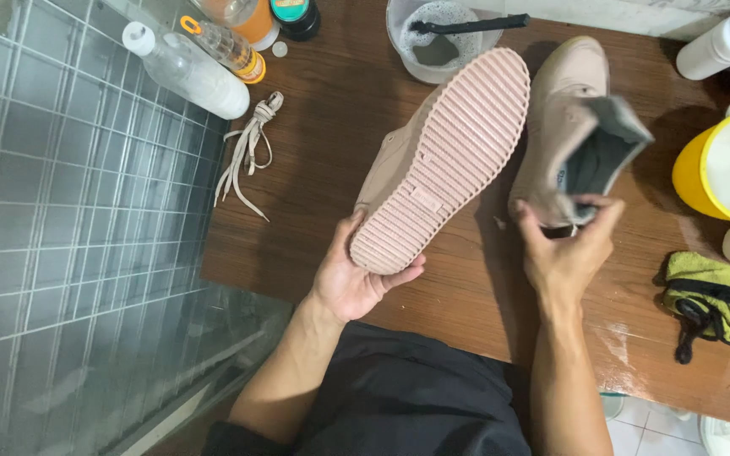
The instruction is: Scrubbing and cleaning the soles of a pair of shoes using a brush and a cloth on a workbench.
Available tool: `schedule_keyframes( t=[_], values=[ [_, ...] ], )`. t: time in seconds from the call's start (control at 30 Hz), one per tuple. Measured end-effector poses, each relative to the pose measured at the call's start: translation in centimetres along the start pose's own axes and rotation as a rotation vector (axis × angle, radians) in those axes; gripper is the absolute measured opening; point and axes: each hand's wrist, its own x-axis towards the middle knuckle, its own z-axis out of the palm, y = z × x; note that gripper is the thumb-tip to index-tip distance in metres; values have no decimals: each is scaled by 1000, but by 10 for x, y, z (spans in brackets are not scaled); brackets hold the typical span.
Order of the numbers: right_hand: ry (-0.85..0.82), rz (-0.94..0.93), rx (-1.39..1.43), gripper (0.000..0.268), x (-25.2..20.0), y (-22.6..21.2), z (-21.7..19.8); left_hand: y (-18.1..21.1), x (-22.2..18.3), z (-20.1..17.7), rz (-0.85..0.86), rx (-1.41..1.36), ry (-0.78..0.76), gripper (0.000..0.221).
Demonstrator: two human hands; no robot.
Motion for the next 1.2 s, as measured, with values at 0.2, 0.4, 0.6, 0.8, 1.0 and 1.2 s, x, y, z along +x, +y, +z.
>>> schedule_keyframes(
  t=[0.2,0.4,0.6,0.8,1.0,1.2],
  values=[
    [110,549,1116,67,-11,-19,-11,-16,6,-3,5,-98,-151,70],
    [-126,751,1907,68,-31,-49,-7,-39,23,2,-40,-113,61,62],
    [-146,861,2094,73,-48,-24,4,-39,19,-10,-63,-95,94,65],
    [-211,853,2146,80,-49,-11,1,-24,14,-18,-36,-127,45,69],
    [-198,842,2011,79,-44,2,-4,-19,13,-26,2,-113,1,71],
    [64,309,804,56,-14,-4,-25,-10,14,-34,136,217,102,69]
  ],
)
